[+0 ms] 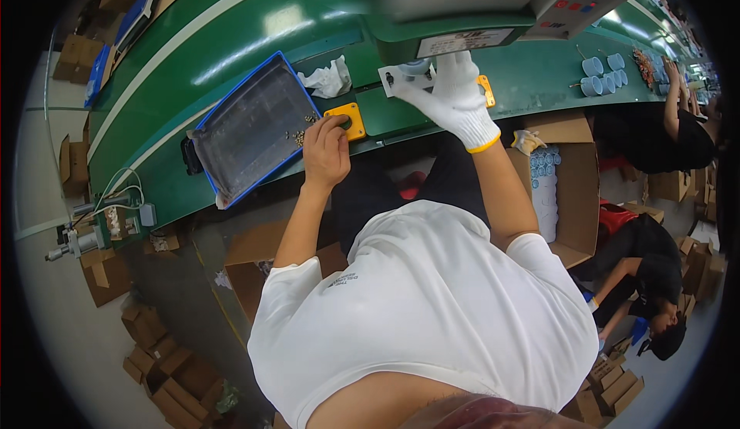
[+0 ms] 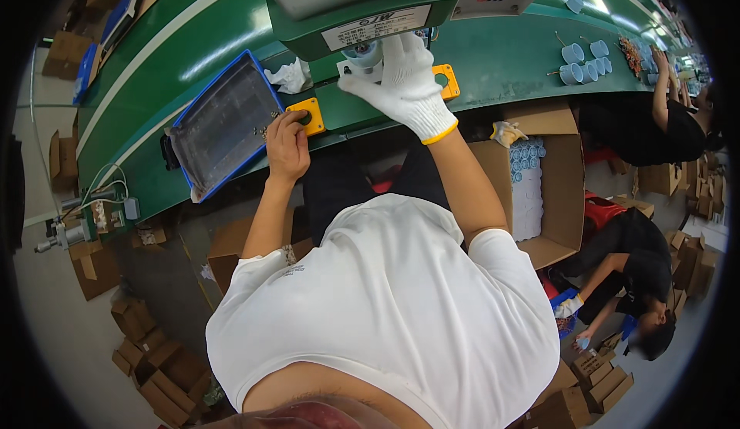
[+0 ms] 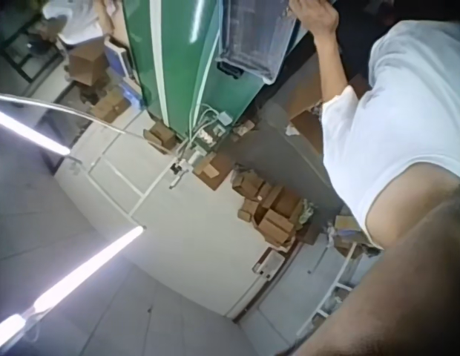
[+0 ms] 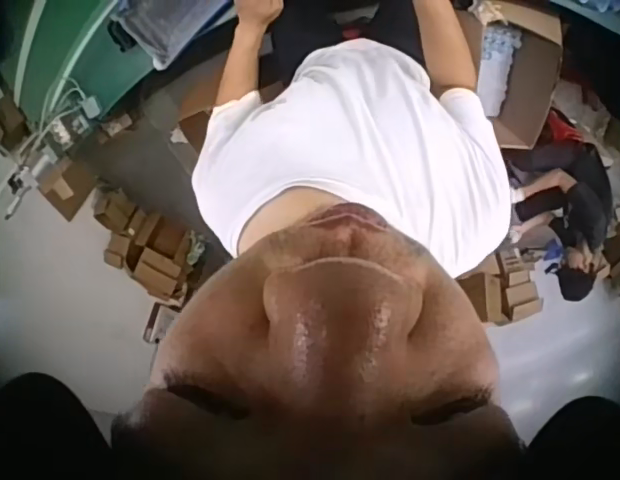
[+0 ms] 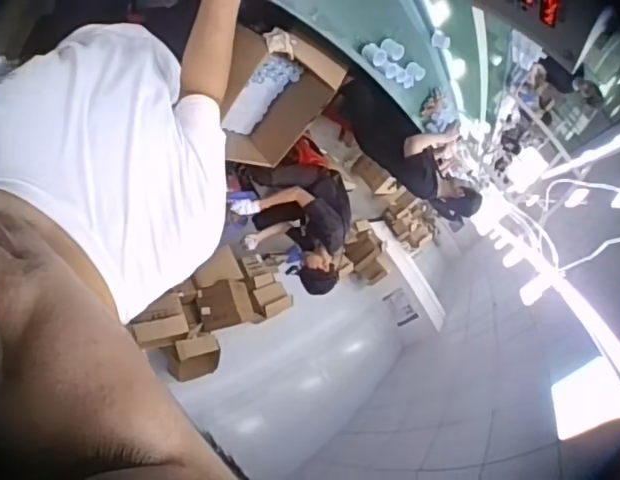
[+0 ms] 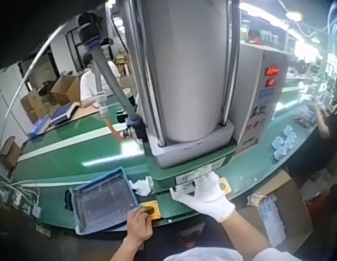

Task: Assembling small blue cylindrical components into a machine for processing on a production line.

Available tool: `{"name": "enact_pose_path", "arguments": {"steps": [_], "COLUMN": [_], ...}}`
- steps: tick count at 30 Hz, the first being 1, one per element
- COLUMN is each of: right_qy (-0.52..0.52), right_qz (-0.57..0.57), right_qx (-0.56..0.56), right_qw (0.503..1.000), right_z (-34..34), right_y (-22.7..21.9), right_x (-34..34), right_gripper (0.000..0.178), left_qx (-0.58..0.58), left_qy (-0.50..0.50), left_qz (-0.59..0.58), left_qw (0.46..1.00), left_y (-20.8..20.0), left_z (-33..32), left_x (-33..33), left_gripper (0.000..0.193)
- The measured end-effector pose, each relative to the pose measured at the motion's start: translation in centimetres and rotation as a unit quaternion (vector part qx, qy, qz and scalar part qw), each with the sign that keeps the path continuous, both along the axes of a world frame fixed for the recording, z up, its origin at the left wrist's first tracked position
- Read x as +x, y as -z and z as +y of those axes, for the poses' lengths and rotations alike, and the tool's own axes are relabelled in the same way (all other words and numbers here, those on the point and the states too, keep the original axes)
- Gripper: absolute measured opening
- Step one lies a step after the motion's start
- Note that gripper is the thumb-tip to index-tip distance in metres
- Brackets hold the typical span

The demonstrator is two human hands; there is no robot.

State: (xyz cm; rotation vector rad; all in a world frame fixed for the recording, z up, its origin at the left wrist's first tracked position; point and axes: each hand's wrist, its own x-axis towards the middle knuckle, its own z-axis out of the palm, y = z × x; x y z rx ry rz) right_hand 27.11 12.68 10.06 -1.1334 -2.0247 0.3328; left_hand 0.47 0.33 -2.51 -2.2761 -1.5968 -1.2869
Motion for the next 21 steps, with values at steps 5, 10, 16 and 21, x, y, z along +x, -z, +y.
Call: {"name": "enact_pose_path", "arguments": {"steps": [5,10,16,21], "right_qy": [0.040,0.104,0.116,0.036], "right_qz": [0.082,-0.018,0.029,-0.015], "right_qx": [0.198,0.162,0.147,0.193], "right_qw": [0.976,0.981,0.982,0.980], "right_z": [-0.5,-2.2,-1.4,-1.1], "right_y": [4.4,8.5,9.7,8.9], "right_x": [4.8,8.5,10.1,10.4], "right_gripper": [0.048,0.032,0.017,0.016], "left_qx": [-0.002,-0.014,-0.005,0.002], "left_qy": [0.026,0.034,0.019,-0.043], "left_qz": [-0.013,-0.013,0.009,0.024], "left_qw": [1.000,0.999,1.000,0.999], "left_y": [0.5,0.8,0.6,0.4], "left_z": [0.5,0.5,0.3,0.3], "left_x": [-0.3,-0.6,-0.4,1.4], "left_gripper": [0.014,0.013,0.013,0.017]}}
